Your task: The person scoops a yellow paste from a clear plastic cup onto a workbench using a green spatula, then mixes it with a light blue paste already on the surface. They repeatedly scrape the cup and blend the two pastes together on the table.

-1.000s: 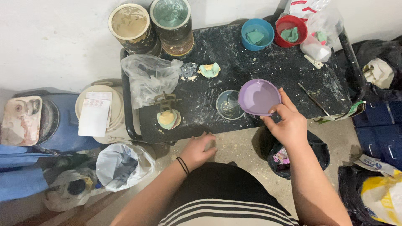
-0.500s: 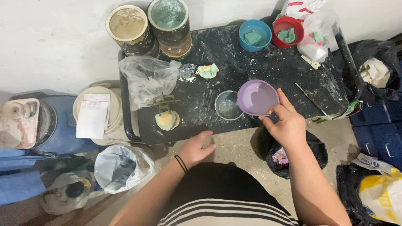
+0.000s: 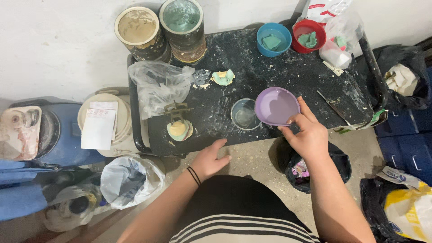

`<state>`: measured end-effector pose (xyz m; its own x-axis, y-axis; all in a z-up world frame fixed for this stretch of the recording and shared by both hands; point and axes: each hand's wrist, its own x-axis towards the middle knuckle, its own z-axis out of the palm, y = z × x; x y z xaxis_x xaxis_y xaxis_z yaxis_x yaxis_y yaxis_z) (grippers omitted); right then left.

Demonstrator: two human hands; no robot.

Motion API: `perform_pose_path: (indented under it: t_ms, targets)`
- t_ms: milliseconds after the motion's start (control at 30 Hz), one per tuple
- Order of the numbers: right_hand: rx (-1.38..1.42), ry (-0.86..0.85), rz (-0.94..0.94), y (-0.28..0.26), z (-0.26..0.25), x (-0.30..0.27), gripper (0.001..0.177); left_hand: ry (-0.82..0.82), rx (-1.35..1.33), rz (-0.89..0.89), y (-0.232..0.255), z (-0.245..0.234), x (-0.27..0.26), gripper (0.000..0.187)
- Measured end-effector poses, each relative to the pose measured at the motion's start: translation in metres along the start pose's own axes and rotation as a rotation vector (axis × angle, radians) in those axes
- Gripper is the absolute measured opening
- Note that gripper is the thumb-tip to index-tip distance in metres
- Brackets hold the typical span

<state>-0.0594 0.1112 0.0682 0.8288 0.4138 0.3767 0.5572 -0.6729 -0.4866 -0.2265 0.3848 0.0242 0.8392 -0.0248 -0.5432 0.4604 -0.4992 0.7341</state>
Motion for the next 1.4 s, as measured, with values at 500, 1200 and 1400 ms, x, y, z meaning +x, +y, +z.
perform_pose_path:
  t_ms: [500,1200,1400]
  targets:
    - [0.512,0.153,0.546,0.154,0.069,0.026,0.030,0.070,-0.079,0.007,-0.008,0.008,-0.002,0.074]
    - [0.295,0.113,-0.232,0.021,0.065,0.013,0.057,0.276,-0.148,-0.065,0.007,0.033,-0.013,0.061]
    - [-0.163,-0.248,-0.360,-0.054,0.100,-0.007,0.096,0.132,-0.104,0.104,-0.029,0.037,0.012,0.063]
